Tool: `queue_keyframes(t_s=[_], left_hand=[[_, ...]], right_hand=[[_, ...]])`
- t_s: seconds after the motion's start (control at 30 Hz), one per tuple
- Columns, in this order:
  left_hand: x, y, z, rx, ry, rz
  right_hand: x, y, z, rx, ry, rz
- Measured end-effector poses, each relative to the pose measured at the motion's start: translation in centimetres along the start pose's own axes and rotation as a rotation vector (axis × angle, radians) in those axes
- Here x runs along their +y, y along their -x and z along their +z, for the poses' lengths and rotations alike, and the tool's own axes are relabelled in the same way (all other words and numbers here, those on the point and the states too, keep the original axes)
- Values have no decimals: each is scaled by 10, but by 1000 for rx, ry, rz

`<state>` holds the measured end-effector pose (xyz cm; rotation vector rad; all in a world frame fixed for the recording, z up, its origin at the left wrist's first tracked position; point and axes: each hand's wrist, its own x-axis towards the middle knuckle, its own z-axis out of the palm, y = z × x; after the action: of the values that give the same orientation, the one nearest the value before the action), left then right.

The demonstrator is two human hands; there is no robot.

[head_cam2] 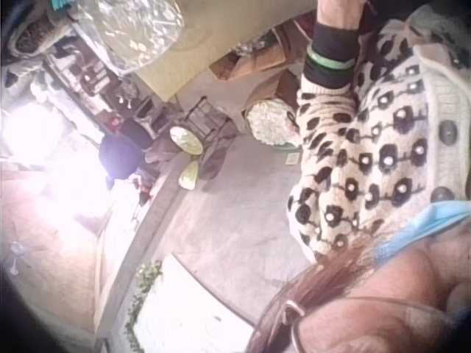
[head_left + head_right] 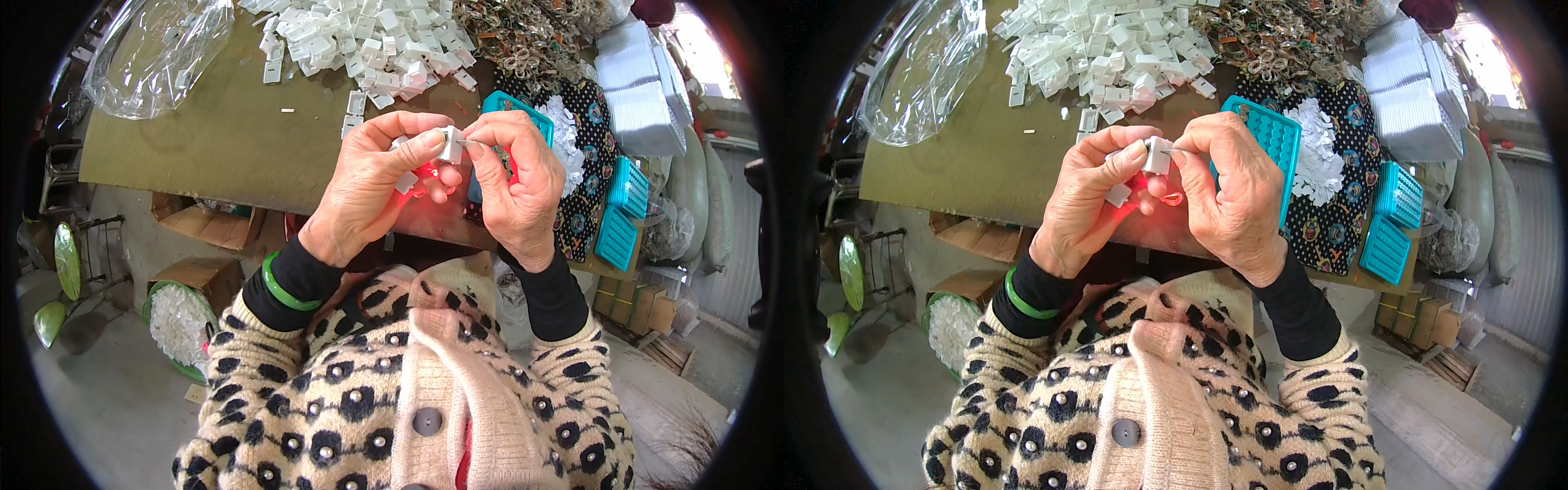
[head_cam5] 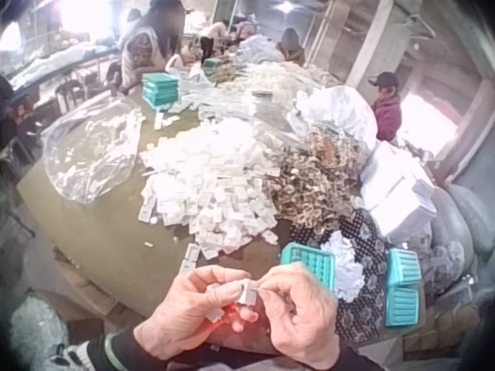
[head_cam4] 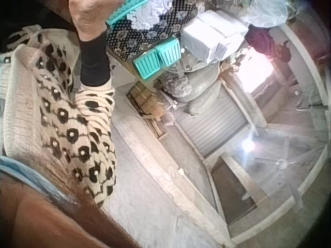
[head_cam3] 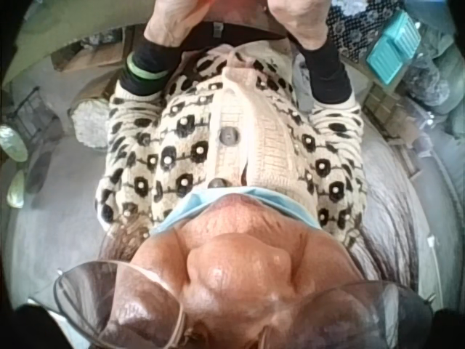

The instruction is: The person repeatedly picks small white plastic housings and metal contacts from a table, inserts the contacts into the housings, and places the assembled units back on the table. The person also picks up and sets down a teal plastic tray containing additional small parts.

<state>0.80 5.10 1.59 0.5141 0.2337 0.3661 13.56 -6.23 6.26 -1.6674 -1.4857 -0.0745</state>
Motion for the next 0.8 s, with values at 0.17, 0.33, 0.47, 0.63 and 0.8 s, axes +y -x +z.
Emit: queue_keyframes(t_s=[0.17,0.33,0.47,0.63,0.8], left_hand=[[-1,0,4,37,-101,11],[3,-1,8,64,-128,-3],[0,-2,11,64,-158,-2],[-6,-4,13,97,-221,15],[-6,-2,16,52,-193,32]], right_hand=[[1,1,1,-46,1,10],[7,3,0,-48,-178,138],[8,4,-3,-48,-78,64],[6,3,-5,-97,156,-143],[5,-1,-14,-64,-25,-7]])
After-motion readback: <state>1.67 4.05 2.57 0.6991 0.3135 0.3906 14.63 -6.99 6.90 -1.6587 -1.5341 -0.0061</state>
